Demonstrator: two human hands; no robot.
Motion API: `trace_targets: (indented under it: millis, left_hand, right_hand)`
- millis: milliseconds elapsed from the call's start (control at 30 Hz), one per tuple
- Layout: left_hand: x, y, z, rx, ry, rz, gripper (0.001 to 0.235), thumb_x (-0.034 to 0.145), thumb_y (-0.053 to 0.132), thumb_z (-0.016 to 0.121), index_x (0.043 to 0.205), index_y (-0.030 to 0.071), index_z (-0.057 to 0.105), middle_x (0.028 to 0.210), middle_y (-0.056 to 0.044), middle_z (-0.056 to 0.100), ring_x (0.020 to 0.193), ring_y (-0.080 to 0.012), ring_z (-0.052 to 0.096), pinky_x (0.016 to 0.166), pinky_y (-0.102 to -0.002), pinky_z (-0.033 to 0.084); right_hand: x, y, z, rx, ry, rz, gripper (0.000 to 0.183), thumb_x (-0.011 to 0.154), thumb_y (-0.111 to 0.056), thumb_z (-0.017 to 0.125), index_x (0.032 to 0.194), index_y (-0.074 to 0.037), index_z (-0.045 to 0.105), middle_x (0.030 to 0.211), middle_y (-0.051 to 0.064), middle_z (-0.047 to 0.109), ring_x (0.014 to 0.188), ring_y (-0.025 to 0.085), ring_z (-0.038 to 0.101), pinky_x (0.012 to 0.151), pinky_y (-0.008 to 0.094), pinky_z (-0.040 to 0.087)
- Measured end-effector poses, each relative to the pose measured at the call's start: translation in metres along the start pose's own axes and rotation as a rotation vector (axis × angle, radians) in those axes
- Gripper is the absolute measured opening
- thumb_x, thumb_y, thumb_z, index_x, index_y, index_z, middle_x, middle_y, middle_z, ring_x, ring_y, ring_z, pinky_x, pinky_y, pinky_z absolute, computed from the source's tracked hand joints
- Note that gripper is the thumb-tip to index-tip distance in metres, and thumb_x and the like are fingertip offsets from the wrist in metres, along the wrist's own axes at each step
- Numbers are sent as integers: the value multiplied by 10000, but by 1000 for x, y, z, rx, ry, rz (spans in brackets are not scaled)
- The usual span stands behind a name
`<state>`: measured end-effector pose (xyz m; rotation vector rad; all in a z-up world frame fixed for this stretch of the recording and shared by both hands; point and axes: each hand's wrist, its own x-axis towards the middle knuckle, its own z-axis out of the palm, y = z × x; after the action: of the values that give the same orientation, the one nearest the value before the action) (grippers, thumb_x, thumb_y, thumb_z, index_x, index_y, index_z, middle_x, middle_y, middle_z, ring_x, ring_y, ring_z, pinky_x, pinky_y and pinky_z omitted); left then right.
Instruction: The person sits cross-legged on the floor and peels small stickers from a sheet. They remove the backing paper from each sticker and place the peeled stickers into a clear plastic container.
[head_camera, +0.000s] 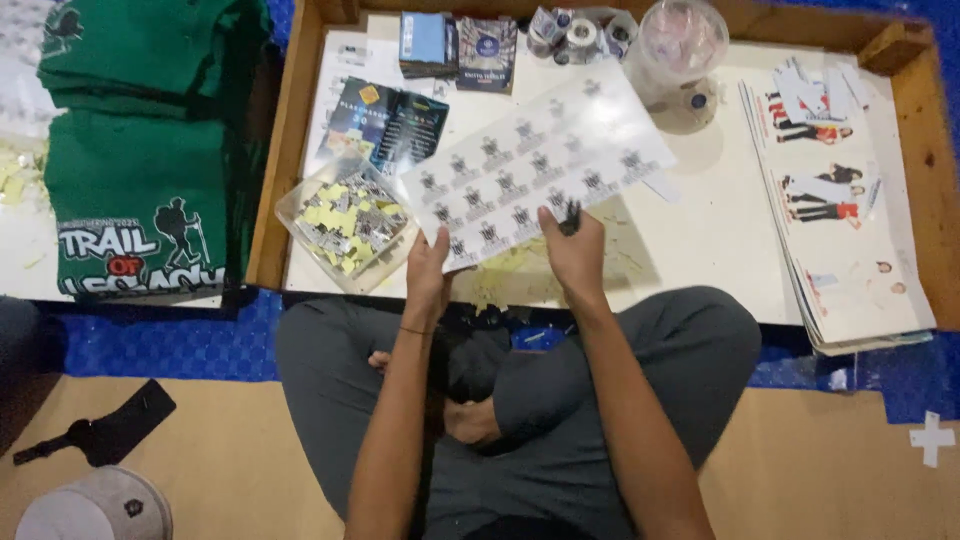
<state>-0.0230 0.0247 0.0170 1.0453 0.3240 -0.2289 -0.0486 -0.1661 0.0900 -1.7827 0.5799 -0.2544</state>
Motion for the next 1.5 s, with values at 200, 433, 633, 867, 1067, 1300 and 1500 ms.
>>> trace_targets:
  millis: [200, 433, 633, 867, 1067, 1300, 1500]
  left_hand:
    - [-11, -6, 1, -23, -216, 43, 975, 830, 172, 841, 1609, 116, 258, 1525, -255, 433, 1279, -431, 530, 957, -610, 566]
    - [-3, -36, -18, 19, -171, 76, 678, 915, -16, 727, 1502, -19, 388, 1336, -284, 554, 1148, -405, 609, 950, -642, 577]
    - [13, -63, -25, 24, -131, -47, 371, 933, 50, 748, 1211, -137, 590, 1104, -366, 679, 991, -446, 720, 881, -514, 632]
    - [7, -43, -18, 83, -122, -60, 303, 915, 98, 767, 1099, -110, 648, 977, -270, 731, 911, -369, 748, 796, -447, 653]
    - [7, -43, -22, 151, -182, -22, 302, 895, 137, 799, 1057, -94, 689, 960, -243, 733, 920, -310, 730, 812, -485, 630]
    - [13, -53, -34, 42, -260, -16, 252, 902, 79, 768, 1043, -105, 671, 957, -265, 714, 925, -379, 728, 865, -530, 611]
    - [23, -64, -32, 103, -97, 43, 277, 897, 39, 777, 1092, -129, 674, 943, -268, 741, 869, -360, 755, 775, -446, 644]
  right_hand:
    - [-16, -16, 2, 126, 156, 57, 412, 972, -266, 728, 672, -103, 498, 498, 11, 484, 413, 100, 474, 477, 239, 372]
    - [-11, 55, -10, 97, 20, 70, 418, 1003, -383, 718, 780, -63, 568, 519, 34, 523, 430, 93, 494, 459, 246, 371]
    - [0, 58, -10, 254, 54, 168, 371, 1036, -246, 636, 776, 17, 668, 457, -10, 391, 342, 63, 371, 383, 208, 324]
    - [15, 72, -3, 228, 84, 58, 399, 1018, -246, 688, 690, -21, 660, 412, 3, 407, 332, 82, 396, 378, 229, 341]
    - [13, 71, -5, 239, 93, 32, 422, 1027, -255, 689, 679, -18, 660, 408, 10, 416, 344, 85, 410, 384, 226, 355]
    - [14, 75, -13, 287, 57, -21, 426, 1035, -270, 692, 698, -10, 675, 414, 24, 423, 364, 75, 388, 432, 217, 344]
    - [8, 66, -14, 192, 2, -17, 444, 1038, -319, 687, 713, -17, 690, 432, 23, 446, 388, 86, 403, 468, 236, 354]
